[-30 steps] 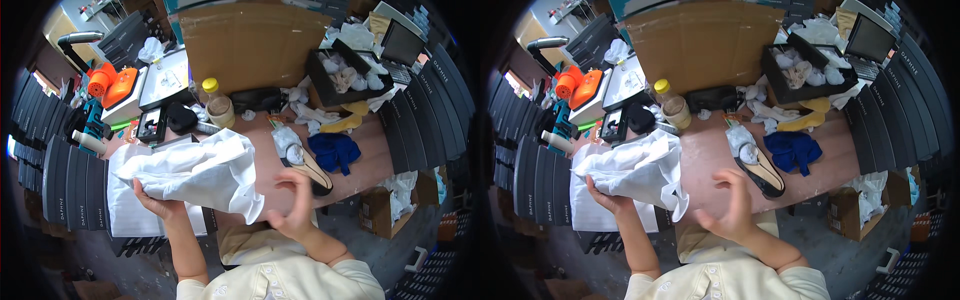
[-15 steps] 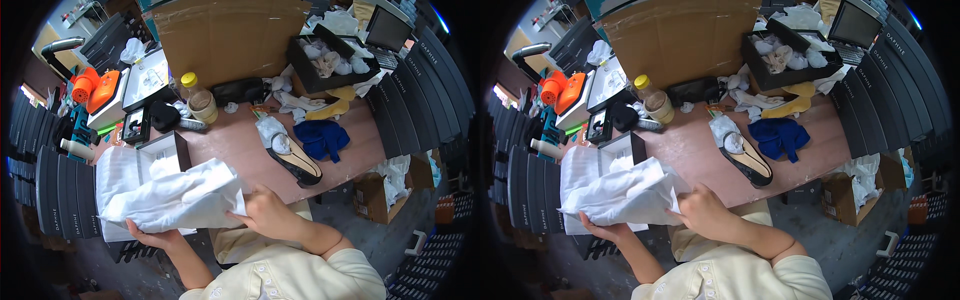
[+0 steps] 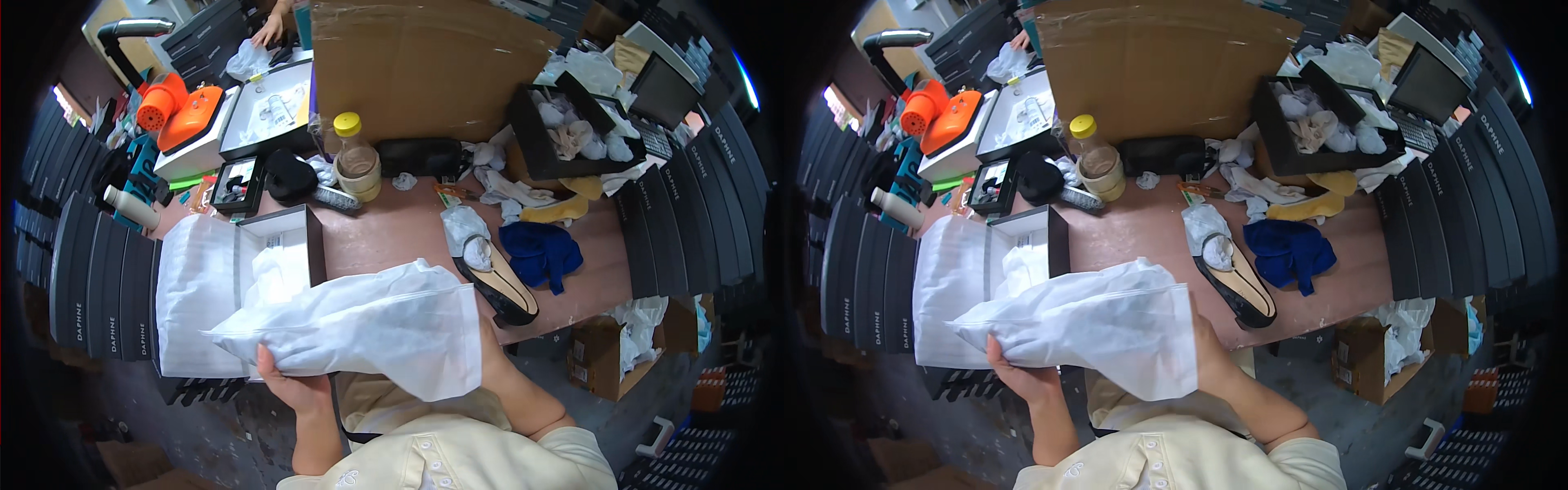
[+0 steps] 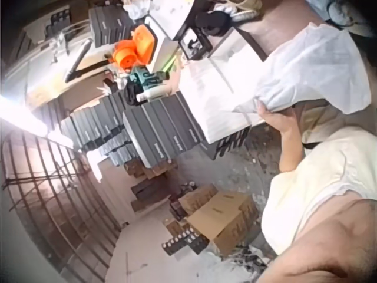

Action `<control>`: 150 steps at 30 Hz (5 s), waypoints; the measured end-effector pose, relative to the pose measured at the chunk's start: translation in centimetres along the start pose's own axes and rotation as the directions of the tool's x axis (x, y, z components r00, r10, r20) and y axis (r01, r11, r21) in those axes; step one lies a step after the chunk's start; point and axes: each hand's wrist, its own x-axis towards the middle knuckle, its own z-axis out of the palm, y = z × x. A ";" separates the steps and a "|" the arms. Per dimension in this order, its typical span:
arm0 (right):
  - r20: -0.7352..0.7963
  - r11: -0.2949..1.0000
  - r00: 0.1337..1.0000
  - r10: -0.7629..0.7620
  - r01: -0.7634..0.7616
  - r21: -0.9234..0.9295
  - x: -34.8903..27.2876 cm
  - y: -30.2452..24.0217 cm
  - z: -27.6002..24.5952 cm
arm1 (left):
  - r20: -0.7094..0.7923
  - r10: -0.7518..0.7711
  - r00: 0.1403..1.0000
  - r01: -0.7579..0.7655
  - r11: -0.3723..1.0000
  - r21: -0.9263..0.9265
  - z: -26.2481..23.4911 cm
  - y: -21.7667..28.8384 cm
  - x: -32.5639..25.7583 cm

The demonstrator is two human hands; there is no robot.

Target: Packing shoes into boxes for shipment.

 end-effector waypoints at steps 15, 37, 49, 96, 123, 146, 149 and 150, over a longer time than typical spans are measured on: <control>0.375 0.917 0.924 -0.070 0.208 -0.341 0.4 5.9 -4.8 | 0.331 0.240 0.913 -0.394 0.732 0.555 -4.5 -1.9 4.0; 0.208 0.245 0.913 -0.350 0.304 -0.921 -0.8 3.4 -1.7 | 0.794 -0.062 0.604 -0.745 -0.397 0.536 -2.2 3.0 8.9; 0.292 0.035 0.947 -0.133 0.299 -0.954 10.3 -0.8 -0.4 | 0.253 -0.450 0.856 0.292 0.826 0.482 -2.2 -13.2 -2.6; 0.320 -0.292 0.466 -0.825 0.133 -0.947 13.9 -2.4 0.5 | 0.407 -0.512 0.757 0.249 0.801 0.545 -3.3 -8.8 -3.5; 0.461 -0.293 0.885 -0.054 0.428 -0.855 11.3 7.9 -1.8 | 0.471 -0.364 0.803 0.017 0.805 0.593 -3.6 -16.1 -3.4; 0.312 0.413 0.923 0.225 0.200 -0.889 3.3 -4.4 -0.9 | 0.395 -0.315 0.863 0.084 0.861 0.502 -2.0 -16.6 -3.7; 0.167 -0.285 0.923 -0.347 0.066 -0.956 -0.1 -7.1 -2.4 | 0.381 -0.309 0.871 0.135 0.898 0.419 -1.4 -17.0 -4.6; 0.150 -0.222 0.943 -0.297 0.084 -0.971 -1.0 -6.7 -4.4 | 0.370 -0.335 0.867 0.161 0.889 0.428 -1.1 -17.1 -5.3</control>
